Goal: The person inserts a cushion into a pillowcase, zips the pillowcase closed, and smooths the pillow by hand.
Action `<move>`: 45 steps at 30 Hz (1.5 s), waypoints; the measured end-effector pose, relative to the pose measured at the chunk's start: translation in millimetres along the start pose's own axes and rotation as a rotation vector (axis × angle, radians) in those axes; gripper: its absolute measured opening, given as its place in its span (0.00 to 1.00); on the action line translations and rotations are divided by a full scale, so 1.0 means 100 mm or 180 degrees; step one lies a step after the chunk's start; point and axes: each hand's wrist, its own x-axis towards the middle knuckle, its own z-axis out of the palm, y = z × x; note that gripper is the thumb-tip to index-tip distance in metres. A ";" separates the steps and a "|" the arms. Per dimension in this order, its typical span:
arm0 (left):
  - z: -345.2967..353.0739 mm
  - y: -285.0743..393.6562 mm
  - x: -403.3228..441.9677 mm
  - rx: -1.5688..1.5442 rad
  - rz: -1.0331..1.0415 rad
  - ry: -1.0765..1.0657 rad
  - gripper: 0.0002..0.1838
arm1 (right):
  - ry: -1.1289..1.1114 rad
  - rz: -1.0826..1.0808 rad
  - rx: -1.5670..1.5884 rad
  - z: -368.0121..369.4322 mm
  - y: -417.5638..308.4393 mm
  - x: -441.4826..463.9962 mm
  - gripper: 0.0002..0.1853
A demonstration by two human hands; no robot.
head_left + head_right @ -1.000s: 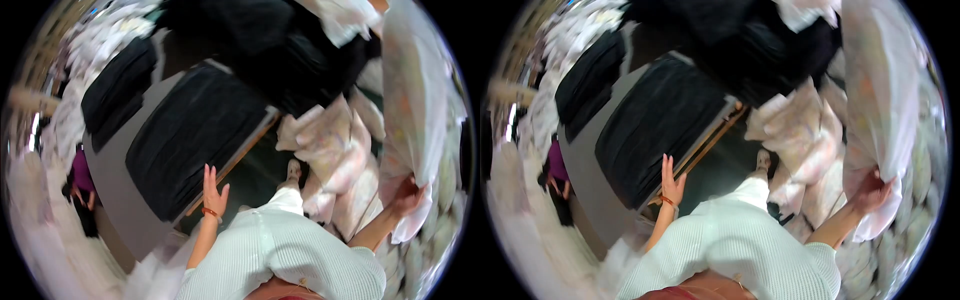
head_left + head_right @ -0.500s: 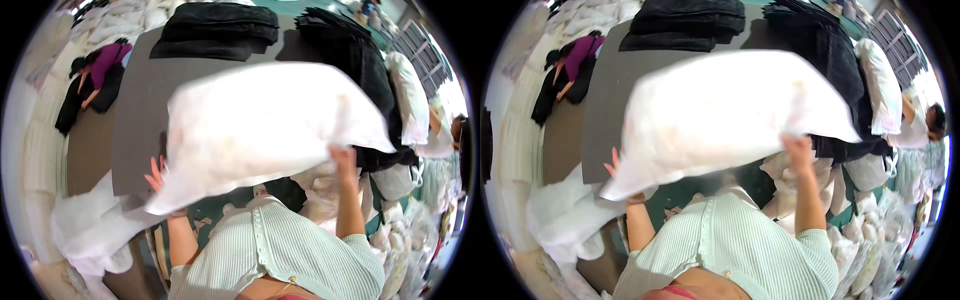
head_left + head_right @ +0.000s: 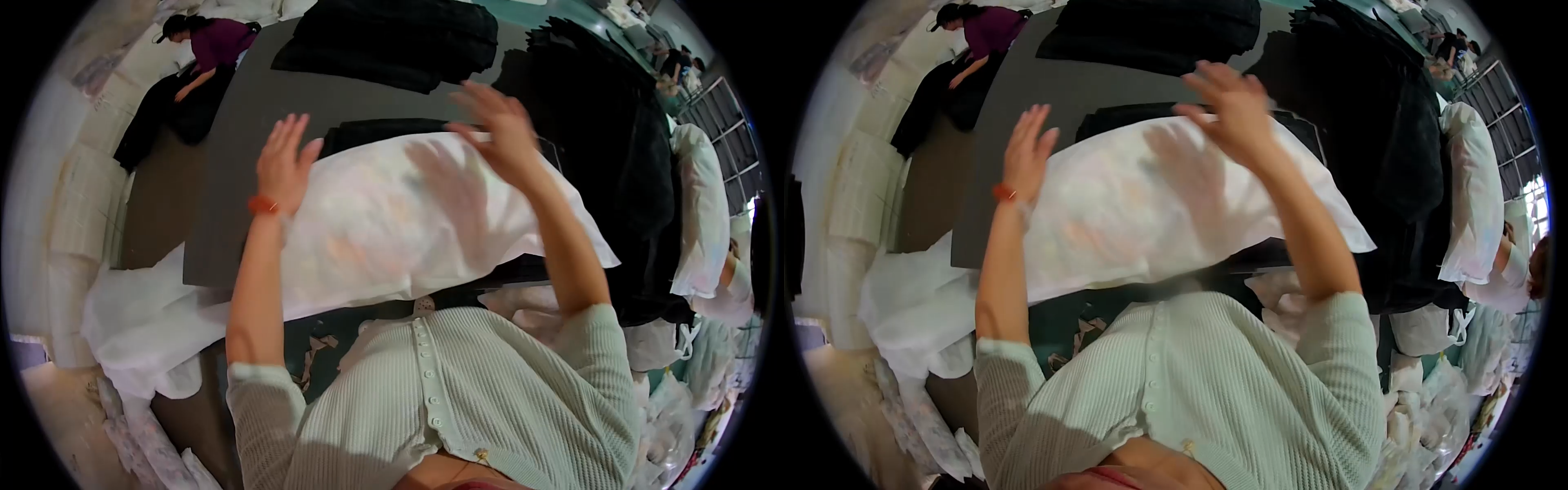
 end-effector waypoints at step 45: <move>-0.46 -0.14 -0.24 -0.1787 -0.0899 0.0985 0.25 | 0.0983 0.2652 0.2228 -0.37 1.38 -1.55 0.32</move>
